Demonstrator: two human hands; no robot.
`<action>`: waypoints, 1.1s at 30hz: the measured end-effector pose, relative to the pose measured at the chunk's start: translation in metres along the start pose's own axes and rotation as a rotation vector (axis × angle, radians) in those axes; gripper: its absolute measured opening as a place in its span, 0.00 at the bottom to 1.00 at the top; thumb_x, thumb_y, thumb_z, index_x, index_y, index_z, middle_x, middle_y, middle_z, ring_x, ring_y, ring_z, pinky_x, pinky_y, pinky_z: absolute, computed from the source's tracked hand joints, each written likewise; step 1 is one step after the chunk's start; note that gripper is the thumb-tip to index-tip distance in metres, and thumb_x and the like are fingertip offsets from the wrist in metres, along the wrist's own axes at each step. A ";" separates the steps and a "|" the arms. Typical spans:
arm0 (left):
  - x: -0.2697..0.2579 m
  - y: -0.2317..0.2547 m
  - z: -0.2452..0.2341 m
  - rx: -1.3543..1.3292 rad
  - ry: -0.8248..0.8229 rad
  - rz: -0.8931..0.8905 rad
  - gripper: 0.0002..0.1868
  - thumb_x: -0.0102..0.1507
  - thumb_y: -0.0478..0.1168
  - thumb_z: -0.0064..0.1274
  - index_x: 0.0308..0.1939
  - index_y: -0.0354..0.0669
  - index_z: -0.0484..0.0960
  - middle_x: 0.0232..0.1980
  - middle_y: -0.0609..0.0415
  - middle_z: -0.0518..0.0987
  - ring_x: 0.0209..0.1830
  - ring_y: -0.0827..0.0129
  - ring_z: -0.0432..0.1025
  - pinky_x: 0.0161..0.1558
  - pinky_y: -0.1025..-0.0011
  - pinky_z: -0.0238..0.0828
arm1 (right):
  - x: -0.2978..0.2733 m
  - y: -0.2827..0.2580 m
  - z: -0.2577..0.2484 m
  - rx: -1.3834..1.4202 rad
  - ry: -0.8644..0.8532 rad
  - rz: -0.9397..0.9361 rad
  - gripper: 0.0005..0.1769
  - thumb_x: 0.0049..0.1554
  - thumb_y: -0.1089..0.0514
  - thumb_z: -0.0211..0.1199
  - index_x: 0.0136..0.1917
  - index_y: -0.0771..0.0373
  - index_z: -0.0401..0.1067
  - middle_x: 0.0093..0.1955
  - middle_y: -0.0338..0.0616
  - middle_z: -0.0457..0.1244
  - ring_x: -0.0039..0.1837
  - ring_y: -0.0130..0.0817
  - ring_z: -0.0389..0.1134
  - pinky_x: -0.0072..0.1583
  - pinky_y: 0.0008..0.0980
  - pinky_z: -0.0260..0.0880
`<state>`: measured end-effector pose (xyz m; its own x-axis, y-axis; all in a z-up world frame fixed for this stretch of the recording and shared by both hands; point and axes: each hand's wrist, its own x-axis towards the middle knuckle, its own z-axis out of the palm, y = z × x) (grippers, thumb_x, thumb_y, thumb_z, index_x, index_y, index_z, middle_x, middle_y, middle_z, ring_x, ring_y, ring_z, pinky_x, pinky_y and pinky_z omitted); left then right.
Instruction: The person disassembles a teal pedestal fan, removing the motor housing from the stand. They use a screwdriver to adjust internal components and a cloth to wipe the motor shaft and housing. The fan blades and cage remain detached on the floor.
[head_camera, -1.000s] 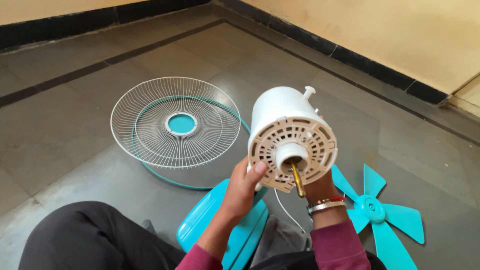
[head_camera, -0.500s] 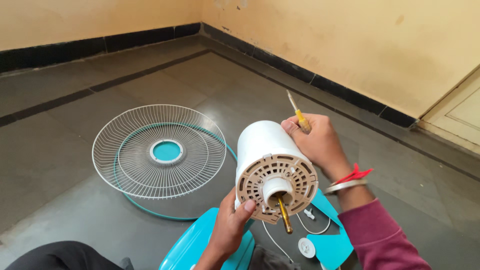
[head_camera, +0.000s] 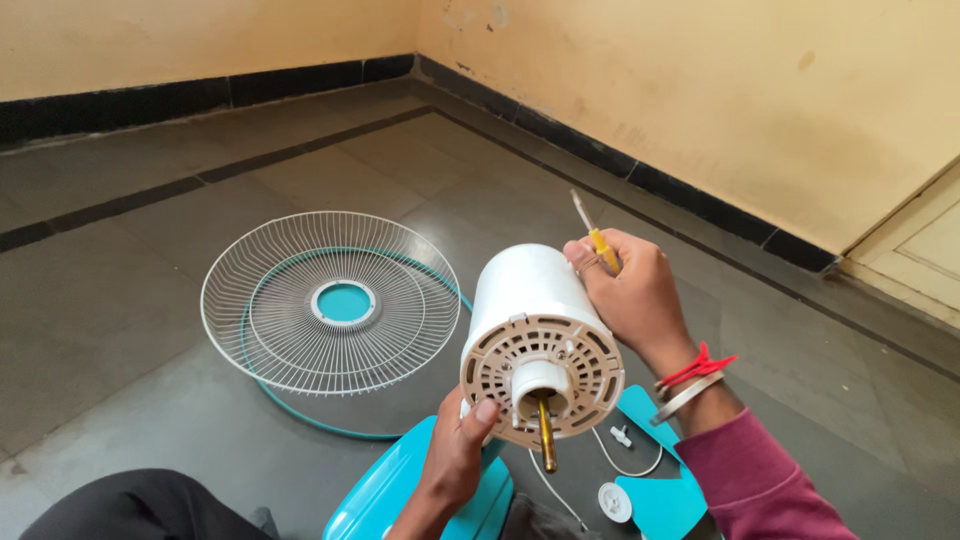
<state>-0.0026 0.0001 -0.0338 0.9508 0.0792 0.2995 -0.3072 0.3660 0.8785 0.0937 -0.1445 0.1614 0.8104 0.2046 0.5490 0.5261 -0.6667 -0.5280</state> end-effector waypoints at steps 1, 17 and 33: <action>0.000 0.003 0.002 0.009 0.003 0.020 0.45 0.60 0.71 0.45 0.59 0.31 0.77 0.53 0.45 0.83 0.54 0.63 0.74 0.57 0.64 0.69 | 0.002 0.000 -0.004 0.041 -0.056 -0.018 0.17 0.60 0.49 0.65 0.44 0.67 0.78 0.32 0.40 0.67 0.36 0.24 0.64 0.39 0.30 0.66; 0.004 0.011 0.020 -0.102 0.053 0.037 0.53 0.56 0.73 0.52 0.70 0.33 0.68 0.60 0.43 0.78 0.61 0.62 0.71 0.62 0.62 0.66 | 0.001 0.027 0.000 0.230 -0.074 -0.018 0.10 0.61 0.57 0.65 0.50 0.66 0.78 0.41 0.35 0.69 0.43 0.18 0.66 0.45 0.25 0.69; 0.003 0.009 0.016 -0.013 0.047 0.129 0.54 0.59 0.75 0.46 0.72 0.33 0.67 0.63 0.42 0.79 0.64 0.60 0.71 0.65 0.63 0.64 | -0.007 -0.008 -0.012 -0.073 0.080 -0.154 0.06 0.61 0.61 0.62 0.49 0.62 0.78 0.41 0.48 0.71 0.42 0.39 0.74 0.45 0.36 0.71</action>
<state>-0.0036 -0.0112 -0.0192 0.9044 0.1697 0.3914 -0.4266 0.3623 0.8287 0.0805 -0.1488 0.1692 0.6972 0.2521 0.6710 0.6195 -0.6828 -0.3872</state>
